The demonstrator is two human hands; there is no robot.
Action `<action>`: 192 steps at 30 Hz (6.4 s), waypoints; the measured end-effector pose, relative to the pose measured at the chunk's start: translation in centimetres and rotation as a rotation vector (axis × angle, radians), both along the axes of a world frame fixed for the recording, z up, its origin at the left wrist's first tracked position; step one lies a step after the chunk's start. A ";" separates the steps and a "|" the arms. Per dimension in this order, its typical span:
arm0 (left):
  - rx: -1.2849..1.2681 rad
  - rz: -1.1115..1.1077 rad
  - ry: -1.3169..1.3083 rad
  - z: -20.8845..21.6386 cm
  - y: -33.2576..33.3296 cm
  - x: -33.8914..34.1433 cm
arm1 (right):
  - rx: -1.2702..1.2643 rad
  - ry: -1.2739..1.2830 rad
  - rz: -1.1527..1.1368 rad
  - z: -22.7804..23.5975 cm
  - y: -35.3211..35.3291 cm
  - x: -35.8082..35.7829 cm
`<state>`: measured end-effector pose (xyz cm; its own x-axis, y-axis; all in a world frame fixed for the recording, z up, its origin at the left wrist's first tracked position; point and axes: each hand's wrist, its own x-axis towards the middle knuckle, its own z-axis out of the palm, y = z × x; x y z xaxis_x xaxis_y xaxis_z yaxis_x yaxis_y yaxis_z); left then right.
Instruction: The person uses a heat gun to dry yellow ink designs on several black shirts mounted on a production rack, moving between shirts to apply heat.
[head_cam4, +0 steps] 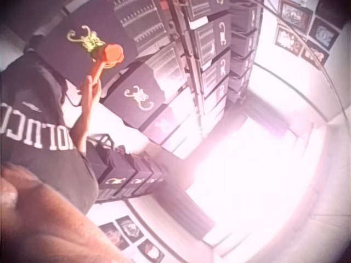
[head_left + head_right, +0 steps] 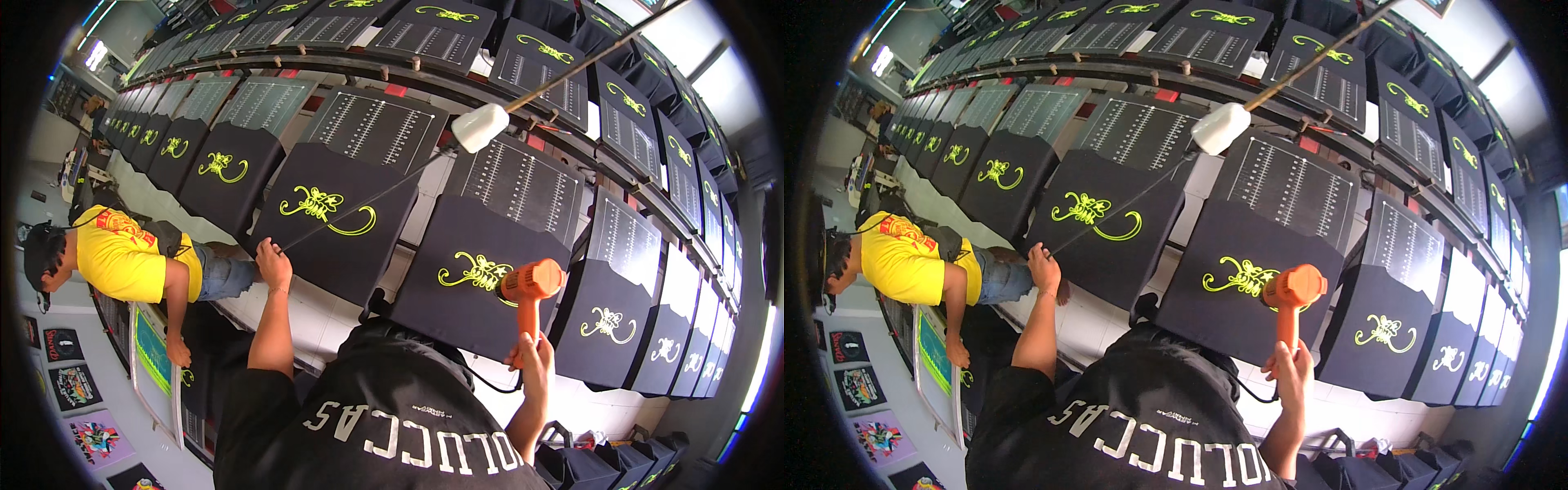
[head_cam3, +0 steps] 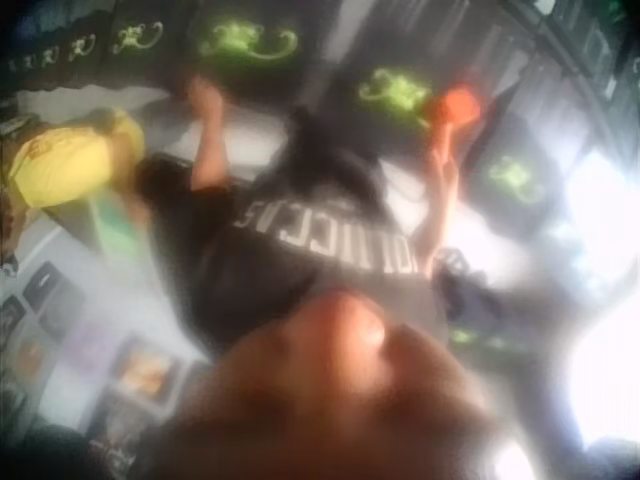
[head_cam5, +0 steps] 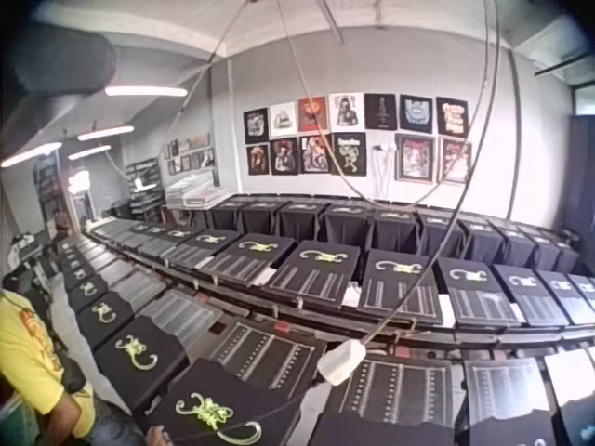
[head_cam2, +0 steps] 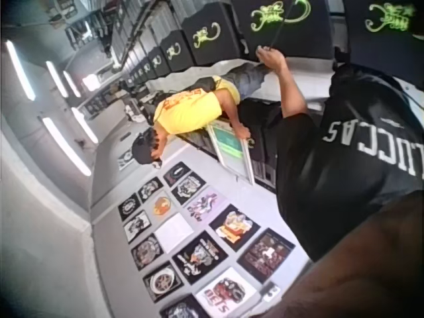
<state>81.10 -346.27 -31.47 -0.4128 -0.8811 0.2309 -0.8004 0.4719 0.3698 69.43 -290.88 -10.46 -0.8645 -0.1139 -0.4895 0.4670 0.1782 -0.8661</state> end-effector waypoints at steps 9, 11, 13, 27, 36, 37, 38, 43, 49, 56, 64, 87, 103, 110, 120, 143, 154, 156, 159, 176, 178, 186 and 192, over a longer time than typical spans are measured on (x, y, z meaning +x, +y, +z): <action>0.047 0.162 -0.031 1.6 -13.3 2.1 | -0.126 -0.124 0.074 0.2 -8.2 1.4; 0.015 0.129 0.025 2.3 -16.7 1.8 | -0.179 -0.145 0.128 0.1 -12.1 1.4; -0.154 0.108 -0.030 1.6 -22.5 3.6 | -0.234 -0.171 0.183 0.2 -17.0 1.2; 0.331 0.709 0.154 -5.0 -41.2 1.9 | 0.101 -0.031 0.028 -0.3 -40.1 -1.1; 0.231 0.755 0.062 -4.6 -40.0 -0.5 | 0.131 -0.005 0.009 -0.9 -41.0 -1.2; 0.237 0.756 0.055 -4.4 -39.9 -0.7 | 0.136 0.008 0.005 -0.9 -41.2 -1.0; 0.237 0.749 0.046 -4.2 -40.0 -1.1 | 0.144 0.014 0.009 -0.8 -41.4 -1.0; 0.263 0.754 0.020 -4.2 -40.0 -1.2 | 0.136 -0.008 0.018 -1.2 -41.5 -1.0; 0.247 0.823 -0.042 -4.3 -40.7 -1.5 | 0.160 0.000 -0.045 -1.0 -41.8 -1.2; 0.184 0.838 -0.068 -4.9 -40.8 -1.6 | 0.162 -0.013 -0.095 -1.1 -41.4 -0.7; 0.204 0.831 -0.073 -3.9 -40.1 -2.0 | 0.155 -0.018 -0.121 -0.6 -40.6 0.2; 0.201 0.854 -0.098 -4.7 -40.7 -1.4 | 0.088 -0.035 -0.040 -0.8 -40.3 4.4; 0.248 0.836 -0.123 -3.1 -39.8 -2.0 | 0.079 -0.090 0.051 -0.7 -42.3 4.8; 0.254 0.826 -0.109 -2.6 -39.4 -2.2 | 0.085 -0.119 0.092 -0.6 -43.6 3.9; 0.221 0.793 -0.113 -3.4 -39.6 -1.8 | 0.135 -0.098 0.186 -0.4 -46.3 2.3; 0.202 0.791 -0.078 -3.2 -39.5 -2.0 | 0.163 -0.005 0.129 -1.2 -48.7 -1.9; 0.221 0.787 -0.091 -2.6 -39.4 -2.1 | 0.132 -0.055 0.153 -0.8 -47.8 -1.4; 0.227 0.784 -0.087 -2.9 -39.6 -1.9 | 0.164 -0.031 0.165 -0.9 -48.3 -0.9; 0.244 0.781 -0.080 -3.1 -39.8 -1.8 | 0.173 -0.048 0.185 -0.5 -48.2 -1.1; 0.213 0.788 -0.069 -3.6 -39.9 -1.5 | 0.136 -0.062 0.211 -0.9 -48.9 -0.9; 0.245 0.769 -0.065 -3.1 -39.7 -1.8 | 0.159 -0.034 0.244 -0.7 -49.9 -1.1; 0.267 0.771 -0.081 -1.9 -39.1 -2.0 | 0.178 -0.034 0.310 -0.4 -51.1 -2.2; 0.246 0.765 -0.065 -1.6 -38.9 -2.0 | 0.187 -0.031 0.359 -0.7 -52.5 -3.2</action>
<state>79.06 -385.17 -33.10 0.3194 -0.9476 -0.0104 -0.8923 -0.3044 0.3333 66.27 -343.34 -11.12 -0.7702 -0.3127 -0.5558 0.3719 0.4878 -0.7898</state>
